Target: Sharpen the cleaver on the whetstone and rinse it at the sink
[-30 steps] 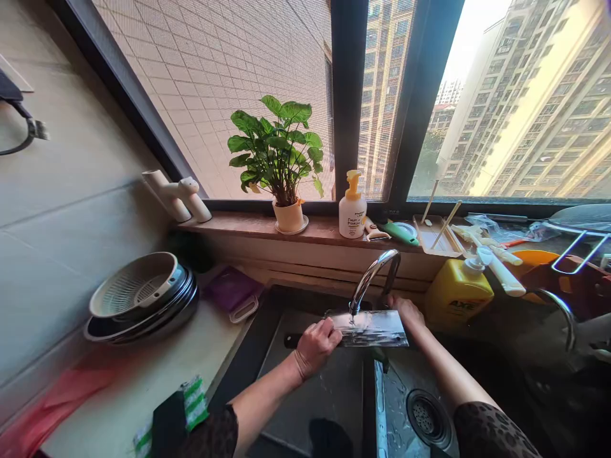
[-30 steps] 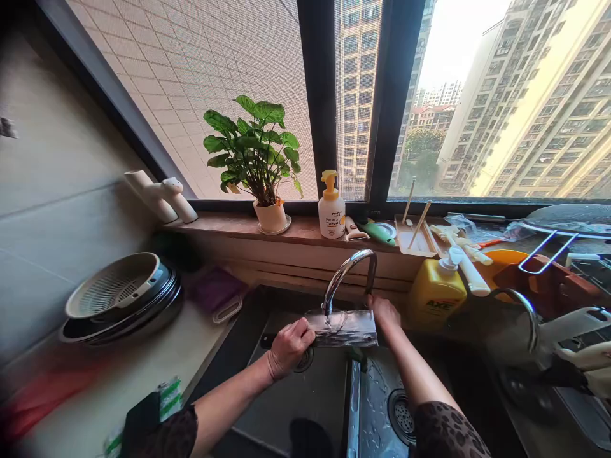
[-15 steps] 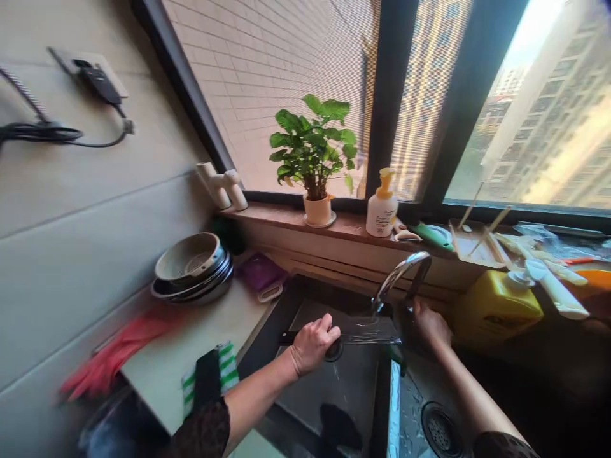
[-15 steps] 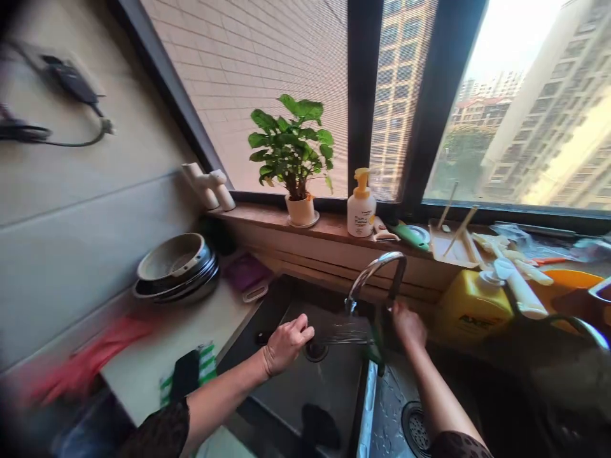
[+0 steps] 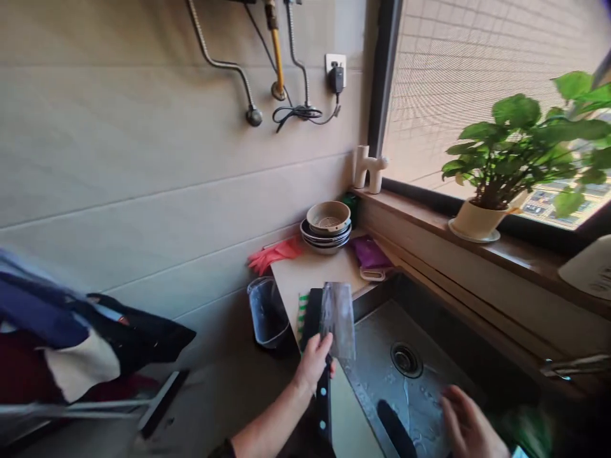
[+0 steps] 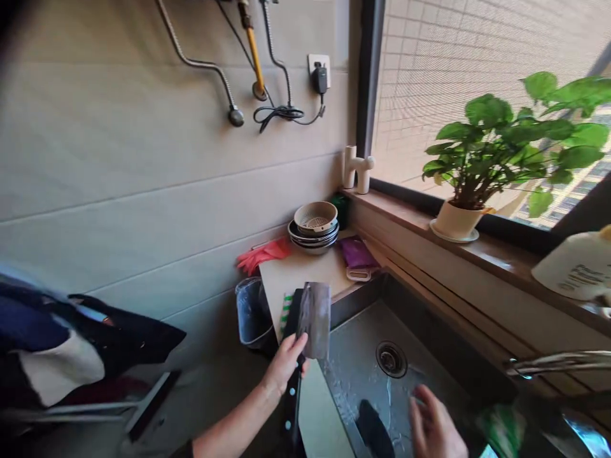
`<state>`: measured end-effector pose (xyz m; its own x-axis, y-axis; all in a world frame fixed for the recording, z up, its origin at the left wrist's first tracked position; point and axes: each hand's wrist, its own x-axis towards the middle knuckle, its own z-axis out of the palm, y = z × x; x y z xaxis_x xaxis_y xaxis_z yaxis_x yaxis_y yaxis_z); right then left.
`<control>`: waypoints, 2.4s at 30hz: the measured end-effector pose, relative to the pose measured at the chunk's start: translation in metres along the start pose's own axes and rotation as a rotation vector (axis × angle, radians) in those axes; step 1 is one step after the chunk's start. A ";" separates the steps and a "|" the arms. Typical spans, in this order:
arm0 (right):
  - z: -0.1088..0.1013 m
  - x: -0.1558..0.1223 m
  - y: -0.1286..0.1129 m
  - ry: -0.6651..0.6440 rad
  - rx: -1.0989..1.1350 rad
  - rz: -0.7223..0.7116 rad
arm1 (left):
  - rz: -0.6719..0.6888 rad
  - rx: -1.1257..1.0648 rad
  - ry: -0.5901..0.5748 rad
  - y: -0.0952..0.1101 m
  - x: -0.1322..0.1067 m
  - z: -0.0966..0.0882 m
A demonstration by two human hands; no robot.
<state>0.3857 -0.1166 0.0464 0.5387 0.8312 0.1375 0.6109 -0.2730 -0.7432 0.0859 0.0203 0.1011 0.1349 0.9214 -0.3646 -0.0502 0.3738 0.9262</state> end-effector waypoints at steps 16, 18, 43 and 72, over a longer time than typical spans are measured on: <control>0.225 0.035 -0.229 -0.268 -0.245 -0.623 | -0.182 0.016 0.068 -0.032 0.045 -0.107; 0.250 0.043 -0.245 -0.340 -0.327 -0.648 | -0.188 0.025 0.060 -0.035 0.048 -0.109; 0.313 0.040 -0.252 -0.450 -0.550 -0.623 | -0.377 -0.282 -0.097 -0.066 0.004 -0.111; 0.316 0.041 -0.259 -0.464 -0.530 -0.619 | -0.408 -0.223 -0.064 -0.069 0.009 -0.119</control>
<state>0.0660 0.1411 0.0378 -0.1863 0.9813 0.0492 0.9576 0.1925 -0.2144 -0.0270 0.0154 0.0223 0.2480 0.6886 -0.6814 -0.1913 0.7244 0.6624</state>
